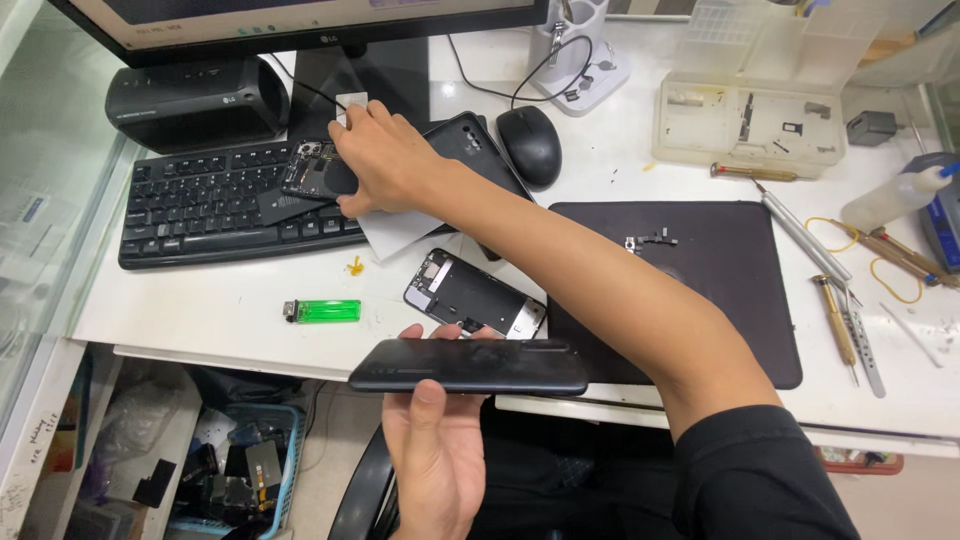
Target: The person works on a disassembled smartphone, connecting a ribbon cable and securing it with a screwdriver. They then handle a second smartphone, removing its case and using a prying tool to separate the back cover.
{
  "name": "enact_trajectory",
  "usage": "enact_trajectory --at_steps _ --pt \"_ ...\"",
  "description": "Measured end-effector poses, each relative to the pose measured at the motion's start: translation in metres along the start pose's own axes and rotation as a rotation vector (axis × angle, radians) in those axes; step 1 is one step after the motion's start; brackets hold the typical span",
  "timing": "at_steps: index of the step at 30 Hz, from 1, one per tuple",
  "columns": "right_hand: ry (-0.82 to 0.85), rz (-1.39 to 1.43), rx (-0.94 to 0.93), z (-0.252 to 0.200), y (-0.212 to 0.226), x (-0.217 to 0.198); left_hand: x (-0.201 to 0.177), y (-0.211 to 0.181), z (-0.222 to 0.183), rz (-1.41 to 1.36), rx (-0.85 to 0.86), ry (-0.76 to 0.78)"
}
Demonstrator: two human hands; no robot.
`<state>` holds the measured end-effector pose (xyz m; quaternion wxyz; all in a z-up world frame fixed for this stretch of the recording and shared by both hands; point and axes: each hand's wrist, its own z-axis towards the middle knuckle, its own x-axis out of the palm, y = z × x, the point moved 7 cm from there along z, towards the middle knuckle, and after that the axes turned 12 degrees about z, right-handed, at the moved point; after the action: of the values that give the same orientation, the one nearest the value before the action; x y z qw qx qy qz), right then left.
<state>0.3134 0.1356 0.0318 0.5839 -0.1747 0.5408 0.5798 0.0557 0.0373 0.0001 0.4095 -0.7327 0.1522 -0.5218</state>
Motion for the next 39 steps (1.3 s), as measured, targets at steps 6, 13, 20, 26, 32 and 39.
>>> enact_trajectory --at_steps 6,13,20,26,32,39 --pt "-0.078 -0.059 -0.044 -0.006 0.017 -0.016 -0.014 -0.011 0.001 -0.088 0.064 -0.066" --pt "-0.105 0.128 -0.073 -0.133 0.039 -0.144 0.011 0.021 -0.001 -0.162 -0.093 0.072" --pt "-0.128 0.019 0.603 -0.348 0.028 -0.250 0.064 0.076 -0.005 -0.150 -0.209 0.203" --pt "-0.275 -0.106 0.880 -0.453 0.000 -0.249 0.086 0.110 -0.005 -0.127 -0.234 0.154" --pt "-0.394 -0.374 0.671 -0.465 -0.012 -0.249 0.094 0.124 0.000 -0.096 -0.210 0.132" --pt "-0.350 -0.361 0.676 -0.439 -0.049 -0.253 0.095 0.129 0.003 0.040 -0.183 0.146"
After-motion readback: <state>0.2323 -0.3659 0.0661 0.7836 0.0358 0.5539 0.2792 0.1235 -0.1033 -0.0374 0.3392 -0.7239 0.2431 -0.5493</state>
